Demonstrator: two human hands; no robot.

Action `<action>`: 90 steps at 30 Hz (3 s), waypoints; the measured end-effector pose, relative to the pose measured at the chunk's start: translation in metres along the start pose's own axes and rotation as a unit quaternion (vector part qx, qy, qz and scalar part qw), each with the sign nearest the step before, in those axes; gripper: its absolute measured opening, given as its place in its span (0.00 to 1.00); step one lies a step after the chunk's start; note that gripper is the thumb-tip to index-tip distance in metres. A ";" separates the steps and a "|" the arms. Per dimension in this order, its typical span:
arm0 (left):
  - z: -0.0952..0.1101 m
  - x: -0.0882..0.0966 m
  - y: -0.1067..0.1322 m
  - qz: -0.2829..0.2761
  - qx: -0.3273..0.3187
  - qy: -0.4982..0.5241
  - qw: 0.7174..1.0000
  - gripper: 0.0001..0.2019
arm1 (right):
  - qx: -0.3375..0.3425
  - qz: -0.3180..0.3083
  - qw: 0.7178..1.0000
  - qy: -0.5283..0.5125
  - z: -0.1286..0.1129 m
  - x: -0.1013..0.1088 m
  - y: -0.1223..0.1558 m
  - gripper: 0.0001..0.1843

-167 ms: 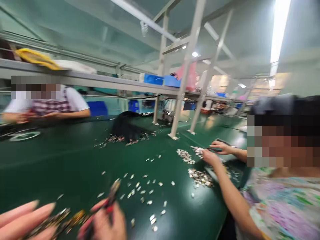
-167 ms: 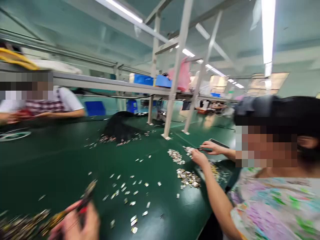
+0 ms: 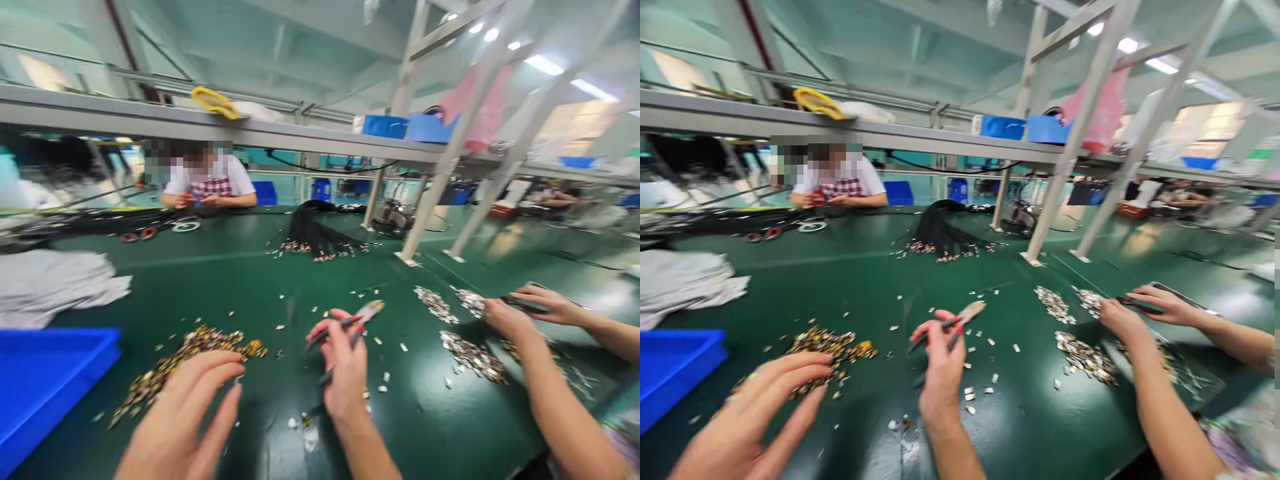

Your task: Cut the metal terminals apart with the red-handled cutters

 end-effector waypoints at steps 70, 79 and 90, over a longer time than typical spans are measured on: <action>-0.092 -0.066 0.045 -0.018 0.386 0.735 0.557 0.04 | 0.436 -0.397 0.549 0.592 0.055 -0.076 0.085 0.15; -0.092 -0.067 0.046 -0.024 0.377 0.733 0.566 0.04 | 0.439 -0.401 0.540 0.596 0.052 -0.077 0.087 0.16; -0.094 -0.067 0.046 -0.019 0.375 0.723 0.579 0.04 | 0.431 -0.423 0.511 0.612 0.062 -0.074 0.087 0.20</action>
Point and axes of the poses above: each hand's wrist, its own y-axis away from the middle knuckle, its own x-axis out of the back of the hand, z = x × y, the point moved 10 cm from there along -y, towards the middle knuckle, and after that the axes turned 2 degrees about x, right-handed, at the moved point
